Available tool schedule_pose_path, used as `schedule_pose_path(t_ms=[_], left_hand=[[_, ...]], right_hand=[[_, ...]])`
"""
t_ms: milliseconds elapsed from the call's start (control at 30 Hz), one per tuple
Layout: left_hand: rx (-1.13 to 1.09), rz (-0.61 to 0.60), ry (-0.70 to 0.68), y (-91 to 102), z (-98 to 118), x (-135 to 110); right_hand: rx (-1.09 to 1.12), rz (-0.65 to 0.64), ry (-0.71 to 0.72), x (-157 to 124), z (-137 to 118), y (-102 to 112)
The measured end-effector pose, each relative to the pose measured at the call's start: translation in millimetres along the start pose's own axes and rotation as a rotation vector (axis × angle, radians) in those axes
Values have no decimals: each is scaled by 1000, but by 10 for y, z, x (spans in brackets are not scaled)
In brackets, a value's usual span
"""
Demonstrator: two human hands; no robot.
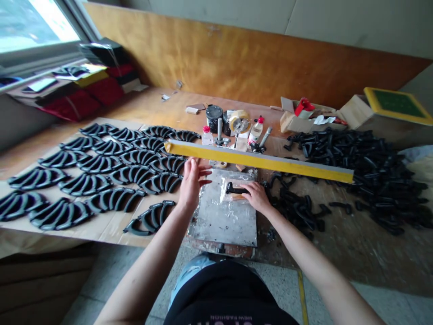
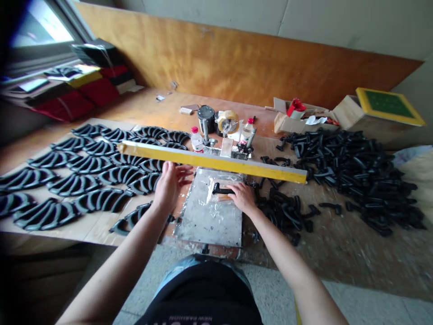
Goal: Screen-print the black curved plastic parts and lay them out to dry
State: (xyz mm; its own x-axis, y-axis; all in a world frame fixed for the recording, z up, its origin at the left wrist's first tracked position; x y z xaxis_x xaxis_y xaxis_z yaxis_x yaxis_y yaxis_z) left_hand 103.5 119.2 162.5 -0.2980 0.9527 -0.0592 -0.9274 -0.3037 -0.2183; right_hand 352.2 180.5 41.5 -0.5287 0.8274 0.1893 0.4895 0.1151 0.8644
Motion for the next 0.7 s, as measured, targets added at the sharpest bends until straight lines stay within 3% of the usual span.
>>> schedule_pose_path(t_ms=[167,233,300,367,467,600,700], left_hand=[[130,-247,492,-92,-874,-714],[71,-183,548,-60,-1064,-951],[14,5,487,112,-1131,-1076],[11,211,396,441,-1136,-1167],[82,435,337,1149,-1161,-1343],[372,706,436,2207,-1277,-1616],[538,754,531,2733,-1364,-1666]], right_hand=[[-9,-30,106,-34,-603,87],[20,-58,221,-68,-1014,79],[34,-109,349,-114,-1467,-28],[72,-158,453,-133,-1869,-204],[190,-212,526,-32,-2280,-549],[242,-313,519,245,-2561,-1164],[156,-429,461,409,-2690,-1656]])
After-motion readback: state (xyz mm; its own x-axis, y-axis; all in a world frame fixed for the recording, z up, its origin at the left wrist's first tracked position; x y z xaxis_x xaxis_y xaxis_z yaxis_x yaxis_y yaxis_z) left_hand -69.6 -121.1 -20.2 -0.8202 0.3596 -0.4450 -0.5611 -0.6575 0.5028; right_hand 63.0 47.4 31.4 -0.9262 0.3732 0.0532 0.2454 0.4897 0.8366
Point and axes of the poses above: each hand's wrist, its own x-axis towards the middle knuckle, its own y-axis out of the back of the hand, z = x × y, the point moved 6 cm from there along x, towards the middle knuckle, and after that the axes turned 4 degrees about -z, right-handed, at the moved point
